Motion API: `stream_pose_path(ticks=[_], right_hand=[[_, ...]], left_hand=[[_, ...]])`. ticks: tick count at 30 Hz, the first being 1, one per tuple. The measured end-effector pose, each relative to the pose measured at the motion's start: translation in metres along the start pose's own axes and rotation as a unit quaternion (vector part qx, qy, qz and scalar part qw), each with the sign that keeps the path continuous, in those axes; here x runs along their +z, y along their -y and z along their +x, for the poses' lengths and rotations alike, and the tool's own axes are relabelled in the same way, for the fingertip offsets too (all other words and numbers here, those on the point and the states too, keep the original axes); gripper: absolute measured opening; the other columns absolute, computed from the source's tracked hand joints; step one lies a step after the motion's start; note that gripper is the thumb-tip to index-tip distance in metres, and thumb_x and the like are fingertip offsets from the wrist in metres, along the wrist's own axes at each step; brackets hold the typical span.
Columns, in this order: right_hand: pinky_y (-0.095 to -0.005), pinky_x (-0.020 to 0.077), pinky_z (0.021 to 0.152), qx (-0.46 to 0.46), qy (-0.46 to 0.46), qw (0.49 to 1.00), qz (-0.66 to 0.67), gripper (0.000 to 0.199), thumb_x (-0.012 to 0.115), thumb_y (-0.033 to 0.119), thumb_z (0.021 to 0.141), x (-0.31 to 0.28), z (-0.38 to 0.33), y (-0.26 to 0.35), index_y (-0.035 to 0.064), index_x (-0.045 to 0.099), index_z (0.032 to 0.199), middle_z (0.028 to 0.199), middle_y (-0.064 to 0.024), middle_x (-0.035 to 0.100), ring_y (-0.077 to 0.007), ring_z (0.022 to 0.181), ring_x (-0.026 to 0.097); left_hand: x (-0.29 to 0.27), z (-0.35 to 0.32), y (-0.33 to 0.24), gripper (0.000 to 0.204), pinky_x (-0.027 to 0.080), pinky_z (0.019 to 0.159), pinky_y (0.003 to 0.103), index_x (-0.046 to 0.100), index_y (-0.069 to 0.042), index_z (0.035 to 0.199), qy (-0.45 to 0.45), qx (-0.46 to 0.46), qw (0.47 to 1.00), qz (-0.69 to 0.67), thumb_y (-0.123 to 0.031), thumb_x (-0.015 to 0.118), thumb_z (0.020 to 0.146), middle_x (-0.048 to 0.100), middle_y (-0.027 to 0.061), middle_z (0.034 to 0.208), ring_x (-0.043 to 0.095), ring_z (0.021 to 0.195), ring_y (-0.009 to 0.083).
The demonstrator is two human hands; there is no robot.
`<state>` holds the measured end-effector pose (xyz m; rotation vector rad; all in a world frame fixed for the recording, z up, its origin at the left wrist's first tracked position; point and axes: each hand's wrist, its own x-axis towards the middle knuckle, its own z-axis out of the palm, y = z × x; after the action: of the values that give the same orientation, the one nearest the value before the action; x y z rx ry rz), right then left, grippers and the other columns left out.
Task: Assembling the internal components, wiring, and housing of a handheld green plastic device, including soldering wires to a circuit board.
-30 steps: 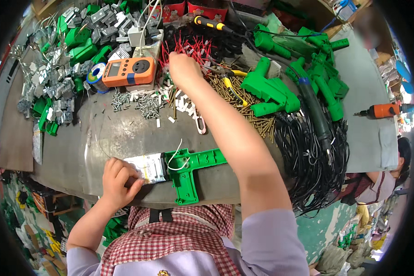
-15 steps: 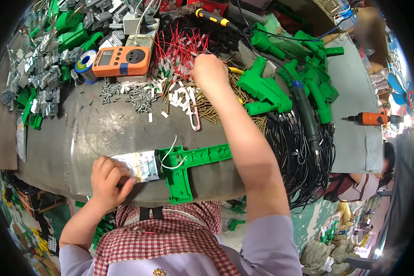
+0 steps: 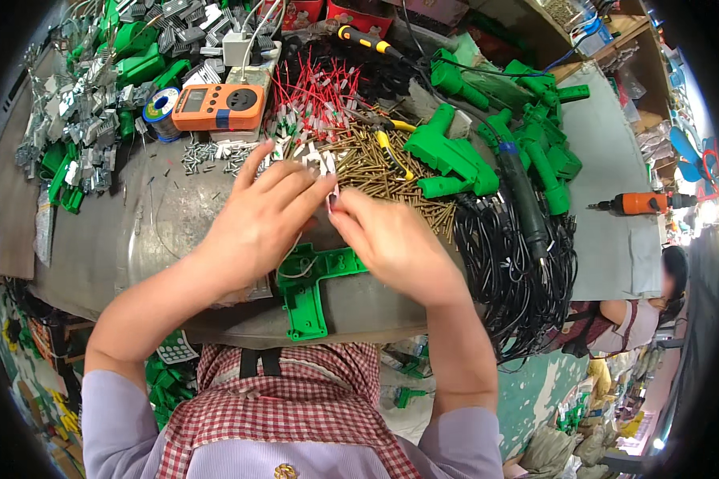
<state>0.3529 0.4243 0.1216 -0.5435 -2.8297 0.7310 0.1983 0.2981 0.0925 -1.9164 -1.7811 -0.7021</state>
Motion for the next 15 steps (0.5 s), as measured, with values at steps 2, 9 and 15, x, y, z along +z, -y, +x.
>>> stream_pose_path(ticks=[2,9,15], right_hand=[[-0.0488,0.0448,0.065,0.034,-0.013,0.999,0.001,0.010,0.059,0.015,0.087,-0.004,-0.026,0.001,0.0045,0.058,0.088,0.074,-0.0136,0.061,-0.0356,0.074,0.061],[-0.0314,0.0395,0.067,-0.267,0.216,0.936,0.073,0.008,0.064,0.019,0.082,0.010,-0.074,0.000,0.0129,0.059,0.083,0.076,-0.0012,0.056,-0.0172,0.073,0.055],[-0.0304,0.0461,0.072,-0.098,-0.026,0.994,0.051,0.008,0.065,0.008,0.083,0.015,-0.077,-0.056,0.0048,0.063,0.089,0.078,-0.0034,0.059,-0.0161,0.074,0.057]], left_hand=[[-0.006,-0.013,0.007,0.026,0.047,0.077,0.038,0.058,-0.006,0.100,0.080,-0.006,0.990,-0.113,-0.011,0.068,0.077,0.057,0.0109,0.094,0.057,0.086,0.0292],[-0.070,-0.070,-0.020,0.021,0.046,0.063,0.039,0.055,-0.008,0.067,0.277,0.021,0.822,-0.497,-0.017,0.068,0.081,0.049,0.0075,0.066,0.053,0.066,0.0265],[-0.096,-0.141,0.002,0.019,0.051,0.068,0.038,0.070,-0.010,0.082,0.611,-0.051,0.734,-0.292,-0.028,0.064,0.085,0.064,0.0072,0.077,0.063,0.082,0.0276]])
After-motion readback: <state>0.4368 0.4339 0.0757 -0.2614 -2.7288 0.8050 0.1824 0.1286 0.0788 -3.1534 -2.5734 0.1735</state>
